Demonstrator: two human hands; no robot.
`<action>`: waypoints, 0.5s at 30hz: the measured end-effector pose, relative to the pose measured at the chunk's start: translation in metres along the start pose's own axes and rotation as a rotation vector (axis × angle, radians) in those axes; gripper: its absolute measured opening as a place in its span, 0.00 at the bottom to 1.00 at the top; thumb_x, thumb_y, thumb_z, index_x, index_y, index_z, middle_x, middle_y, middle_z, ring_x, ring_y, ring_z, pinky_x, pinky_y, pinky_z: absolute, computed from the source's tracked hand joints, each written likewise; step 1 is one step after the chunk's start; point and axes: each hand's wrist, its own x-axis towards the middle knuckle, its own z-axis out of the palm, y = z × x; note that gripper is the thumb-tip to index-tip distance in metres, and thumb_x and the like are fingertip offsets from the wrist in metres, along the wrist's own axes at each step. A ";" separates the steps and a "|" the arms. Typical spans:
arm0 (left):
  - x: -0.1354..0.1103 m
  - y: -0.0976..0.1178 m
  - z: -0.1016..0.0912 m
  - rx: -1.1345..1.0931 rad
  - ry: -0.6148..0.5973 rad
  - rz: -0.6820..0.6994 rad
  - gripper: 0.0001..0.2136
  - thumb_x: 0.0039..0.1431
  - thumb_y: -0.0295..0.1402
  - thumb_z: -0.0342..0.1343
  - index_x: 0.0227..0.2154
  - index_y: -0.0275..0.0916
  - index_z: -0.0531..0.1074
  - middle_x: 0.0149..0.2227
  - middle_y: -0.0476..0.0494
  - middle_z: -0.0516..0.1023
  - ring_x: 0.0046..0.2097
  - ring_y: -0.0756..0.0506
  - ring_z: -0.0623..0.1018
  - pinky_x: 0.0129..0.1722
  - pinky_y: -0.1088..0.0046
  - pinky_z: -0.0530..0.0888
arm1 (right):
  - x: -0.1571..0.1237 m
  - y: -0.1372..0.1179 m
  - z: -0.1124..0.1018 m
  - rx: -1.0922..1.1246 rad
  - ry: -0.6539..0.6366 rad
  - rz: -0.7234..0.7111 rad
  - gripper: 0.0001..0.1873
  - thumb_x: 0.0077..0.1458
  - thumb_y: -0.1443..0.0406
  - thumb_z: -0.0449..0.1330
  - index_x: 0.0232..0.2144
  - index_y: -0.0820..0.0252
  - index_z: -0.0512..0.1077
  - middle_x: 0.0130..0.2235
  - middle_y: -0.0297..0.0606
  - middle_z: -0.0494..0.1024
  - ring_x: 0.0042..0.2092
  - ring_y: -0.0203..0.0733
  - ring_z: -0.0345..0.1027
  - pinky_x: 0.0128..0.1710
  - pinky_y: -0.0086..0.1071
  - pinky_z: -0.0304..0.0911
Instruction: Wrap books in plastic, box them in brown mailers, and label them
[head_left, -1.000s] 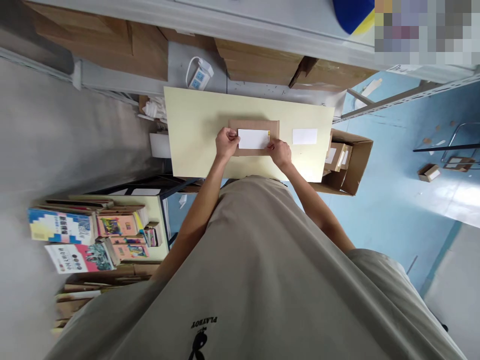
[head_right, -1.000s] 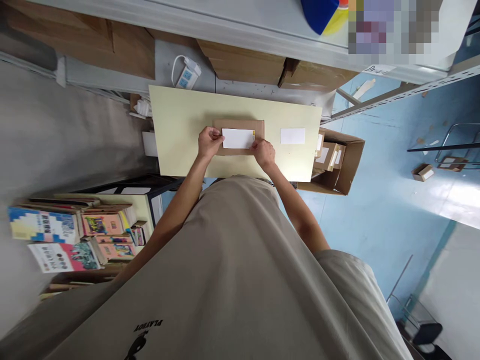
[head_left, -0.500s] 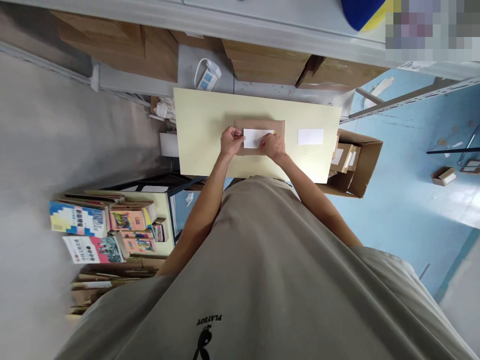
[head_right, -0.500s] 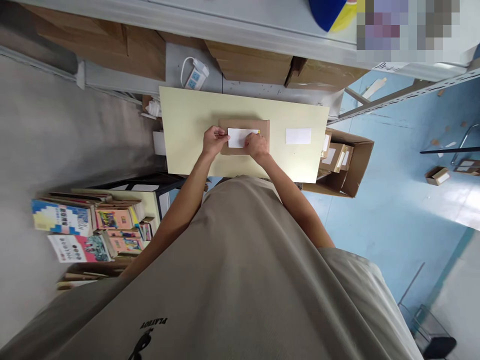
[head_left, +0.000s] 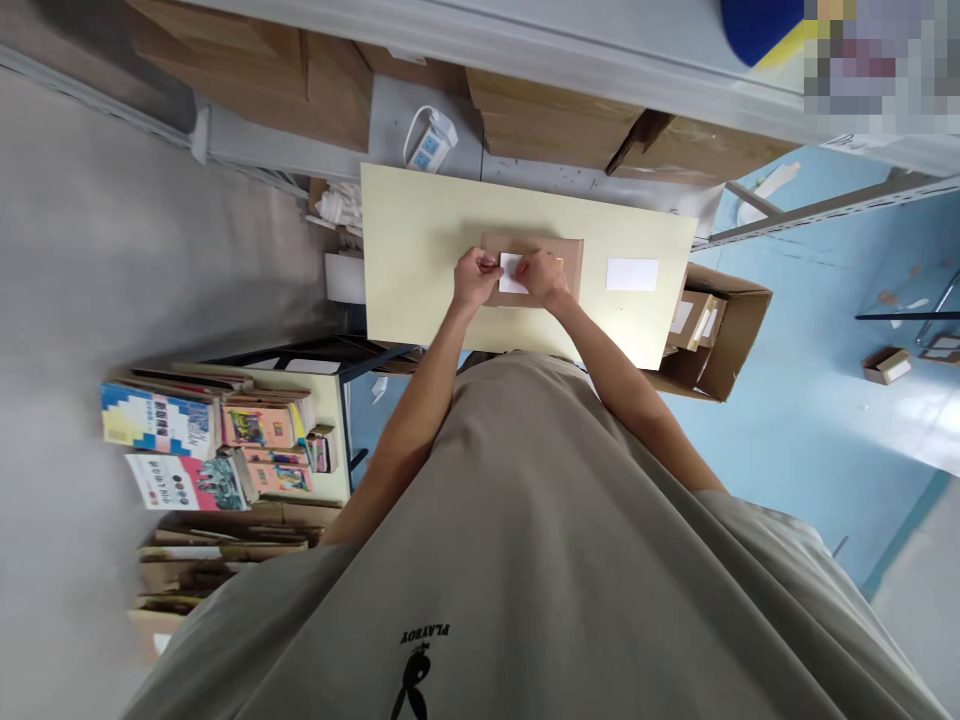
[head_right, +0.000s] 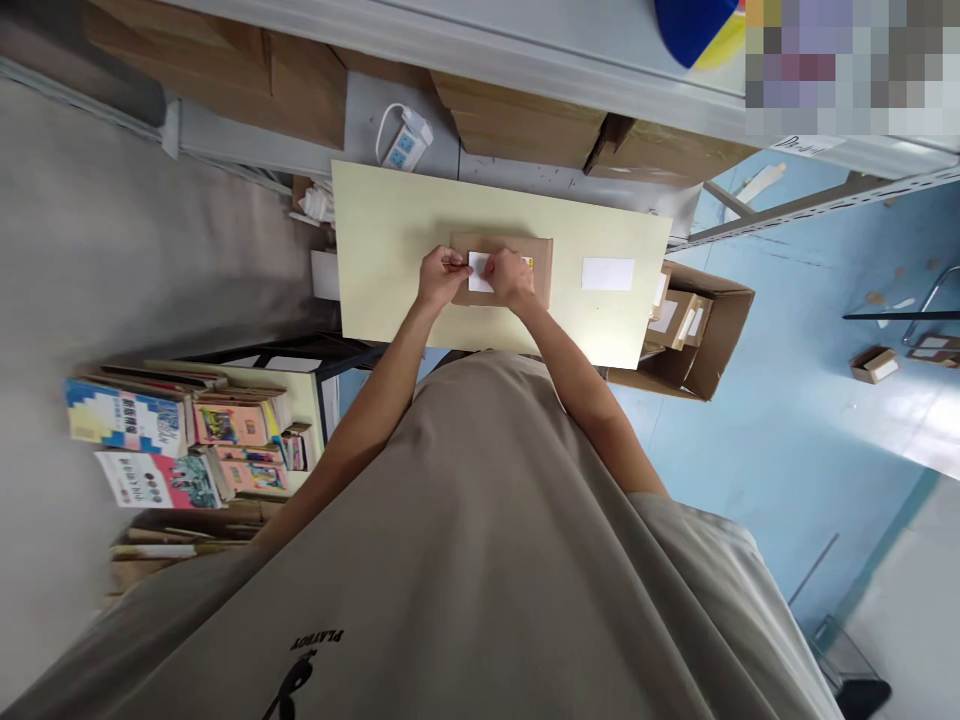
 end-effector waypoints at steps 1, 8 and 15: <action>0.000 0.000 0.000 -0.001 0.002 0.007 0.16 0.50 0.21 0.72 0.33 0.45 0.72 0.37 0.48 0.82 0.43 0.41 0.85 0.54 0.58 0.84 | 0.004 0.000 0.000 0.026 0.044 -0.002 0.07 0.74 0.65 0.67 0.46 0.57 0.87 0.51 0.48 0.92 0.56 0.58 0.86 0.65 0.52 0.81; -0.004 0.002 0.007 0.025 0.046 0.039 0.17 0.51 0.18 0.71 0.32 0.45 0.72 0.33 0.51 0.79 0.43 0.41 0.85 0.55 0.57 0.84 | 0.006 -0.003 0.001 0.004 -0.003 0.024 0.11 0.66 0.67 0.76 0.49 0.58 0.83 0.52 0.49 0.90 0.59 0.61 0.85 0.67 0.55 0.79; -0.009 0.017 0.001 0.085 -0.002 -0.062 0.13 0.58 0.18 0.68 0.35 0.43 0.75 0.40 0.47 0.84 0.44 0.43 0.87 0.57 0.60 0.85 | -0.006 -0.013 -0.009 -0.011 -0.021 0.075 0.10 0.71 0.58 0.75 0.45 0.59 0.84 0.49 0.50 0.91 0.57 0.60 0.86 0.64 0.52 0.80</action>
